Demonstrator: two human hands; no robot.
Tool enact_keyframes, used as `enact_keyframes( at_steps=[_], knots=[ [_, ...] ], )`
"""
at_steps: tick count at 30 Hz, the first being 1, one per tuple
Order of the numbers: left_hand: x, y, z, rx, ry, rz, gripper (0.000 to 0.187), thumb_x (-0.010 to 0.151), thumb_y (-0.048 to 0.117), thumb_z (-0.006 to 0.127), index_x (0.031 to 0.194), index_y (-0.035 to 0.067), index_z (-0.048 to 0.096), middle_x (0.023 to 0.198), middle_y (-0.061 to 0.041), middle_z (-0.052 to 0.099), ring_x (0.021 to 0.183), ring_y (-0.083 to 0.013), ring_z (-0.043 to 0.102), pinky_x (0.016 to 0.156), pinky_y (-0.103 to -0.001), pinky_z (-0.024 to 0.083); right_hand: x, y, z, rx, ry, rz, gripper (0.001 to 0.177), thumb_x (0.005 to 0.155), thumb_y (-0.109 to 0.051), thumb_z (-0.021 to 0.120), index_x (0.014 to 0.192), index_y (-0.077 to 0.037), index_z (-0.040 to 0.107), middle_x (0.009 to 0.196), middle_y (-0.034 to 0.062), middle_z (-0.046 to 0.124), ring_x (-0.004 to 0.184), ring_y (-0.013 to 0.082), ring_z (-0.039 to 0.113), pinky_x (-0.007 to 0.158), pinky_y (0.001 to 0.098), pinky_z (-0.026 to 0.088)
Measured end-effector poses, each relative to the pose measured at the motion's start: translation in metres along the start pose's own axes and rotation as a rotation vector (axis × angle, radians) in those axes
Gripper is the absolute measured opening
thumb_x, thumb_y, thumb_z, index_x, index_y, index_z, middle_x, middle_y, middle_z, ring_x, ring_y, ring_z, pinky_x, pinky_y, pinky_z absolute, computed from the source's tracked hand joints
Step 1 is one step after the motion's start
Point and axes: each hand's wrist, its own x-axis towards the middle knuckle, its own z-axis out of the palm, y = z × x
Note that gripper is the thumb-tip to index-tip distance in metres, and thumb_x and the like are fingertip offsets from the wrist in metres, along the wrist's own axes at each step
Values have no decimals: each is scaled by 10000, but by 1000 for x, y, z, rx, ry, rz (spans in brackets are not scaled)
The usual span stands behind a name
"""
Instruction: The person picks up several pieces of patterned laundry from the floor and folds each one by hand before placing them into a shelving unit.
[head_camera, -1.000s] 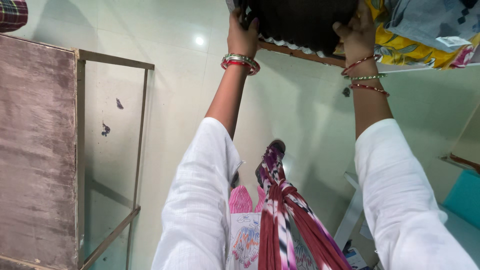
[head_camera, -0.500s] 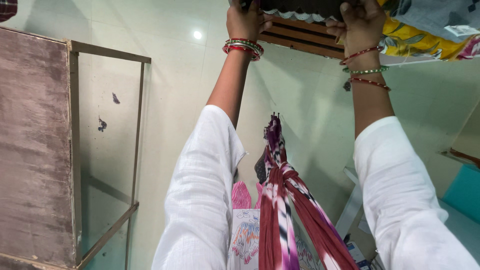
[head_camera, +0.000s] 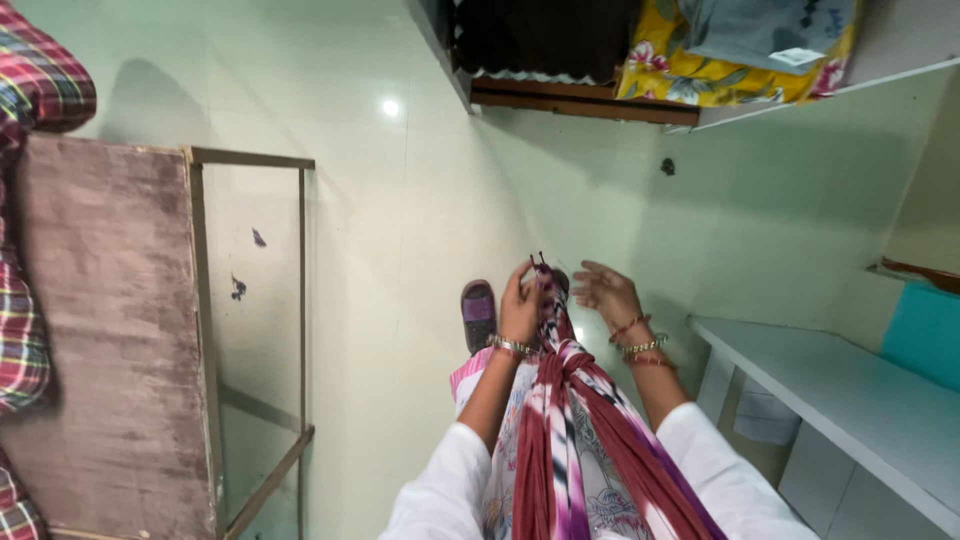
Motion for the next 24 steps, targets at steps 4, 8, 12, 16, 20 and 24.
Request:
enact_keyframes(
  at_steps=[4,8,12,16,20,24],
  knots=[
    [-101,-26,-20,111,-91,-123,425,1045,117,502,1465,84,444,1193,-143,736,912,-155,737,674,-268,594,-90,69,-21,-197,49,120,409,985,-82,560,1390,-44,597,1185,103,743,872,148,716,726,279,581],
    [-119,25,-29,380,-238,-96,399,1048,159,542,1437,97,481,1171,-136,736,933,-167,753,685,-286,590,-142,62,-44,-477,12,-39,385,965,-78,556,1342,-77,637,1083,67,778,802,125,726,677,277,601],
    [-125,94,-35,523,-385,29,360,1047,134,567,1395,48,529,1179,-138,724,984,-197,728,789,-299,587,-195,16,-35,-539,249,-204,328,1005,-120,636,1328,-68,650,1027,77,759,848,140,714,809,270,570],
    [-124,151,-29,640,-543,176,334,1043,99,580,1360,-2,564,1157,-156,741,1053,-200,720,919,-303,573,-250,-18,5,-247,441,-461,345,987,-86,601,1330,-49,614,1089,57,741,863,123,720,795,284,582],
    [-116,172,2,859,-630,97,314,1045,110,573,1342,8,566,1112,-158,762,1008,-182,722,900,-309,568,-274,20,53,-320,581,-477,308,955,-65,624,1260,-41,662,1041,87,768,933,162,734,807,317,583],
    [-127,163,52,1131,-895,90,293,1039,97,579,1315,-3,575,1103,-160,768,969,-175,718,864,-301,569,-303,99,86,-314,703,-452,276,955,-47,571,1212,-59,671,1020,89,786,935,176,756,841,330,597]
  ],
)
